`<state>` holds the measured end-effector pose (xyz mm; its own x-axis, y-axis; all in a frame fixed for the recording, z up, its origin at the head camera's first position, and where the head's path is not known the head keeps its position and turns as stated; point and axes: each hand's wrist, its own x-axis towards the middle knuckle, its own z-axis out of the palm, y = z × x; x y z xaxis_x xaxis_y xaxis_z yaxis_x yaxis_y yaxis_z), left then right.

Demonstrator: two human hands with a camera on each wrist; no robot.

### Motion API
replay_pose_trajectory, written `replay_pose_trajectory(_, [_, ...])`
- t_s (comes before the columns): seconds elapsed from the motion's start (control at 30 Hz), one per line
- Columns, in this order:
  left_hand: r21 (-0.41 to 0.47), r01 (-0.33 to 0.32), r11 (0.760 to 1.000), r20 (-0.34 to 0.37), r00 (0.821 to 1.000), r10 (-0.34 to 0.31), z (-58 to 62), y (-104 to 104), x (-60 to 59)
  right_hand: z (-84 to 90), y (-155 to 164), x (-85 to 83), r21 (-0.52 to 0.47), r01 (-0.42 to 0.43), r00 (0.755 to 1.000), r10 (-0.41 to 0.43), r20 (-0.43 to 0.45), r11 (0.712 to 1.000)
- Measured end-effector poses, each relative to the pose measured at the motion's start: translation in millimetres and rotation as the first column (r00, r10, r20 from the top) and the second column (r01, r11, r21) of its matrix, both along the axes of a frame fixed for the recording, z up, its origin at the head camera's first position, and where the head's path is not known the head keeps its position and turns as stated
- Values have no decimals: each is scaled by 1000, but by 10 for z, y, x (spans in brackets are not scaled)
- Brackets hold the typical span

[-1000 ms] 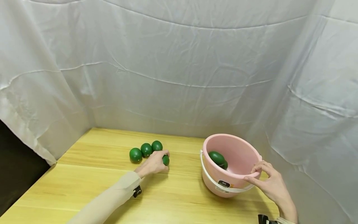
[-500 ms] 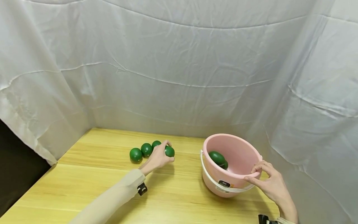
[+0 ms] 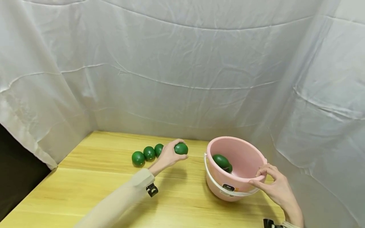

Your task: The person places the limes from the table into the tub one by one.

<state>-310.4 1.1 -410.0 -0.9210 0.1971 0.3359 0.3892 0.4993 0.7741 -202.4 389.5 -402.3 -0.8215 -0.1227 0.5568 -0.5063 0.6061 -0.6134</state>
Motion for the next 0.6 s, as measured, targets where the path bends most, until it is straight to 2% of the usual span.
replay_pose_trajectory(0.23, [103, 49, 993, 52, 997, -55, 141, 178, 57, 10, -8, -6, -2, -6, 1000, 6, -10, 1000])
replay_pose_trajectory(0.37, [129, 57, 990, 67, 996, -66, 217, 249, 108, 11, -5, -8, -2, -6, 1000, 5, -8, 1000])
replay_pose_trajectory(0.47, [148, 61, 987, 54, 996, -70, 249, 286, 133, 6, -2, -9, -3, -3, 1000, 3, -6, 1000])
replay_pose_trajectory(0.6, [169, 66, 983, 2, 998, -68, 288, 335, 153, -5, -4, -11, -7, -2, 1000, 2, -14, 1000])
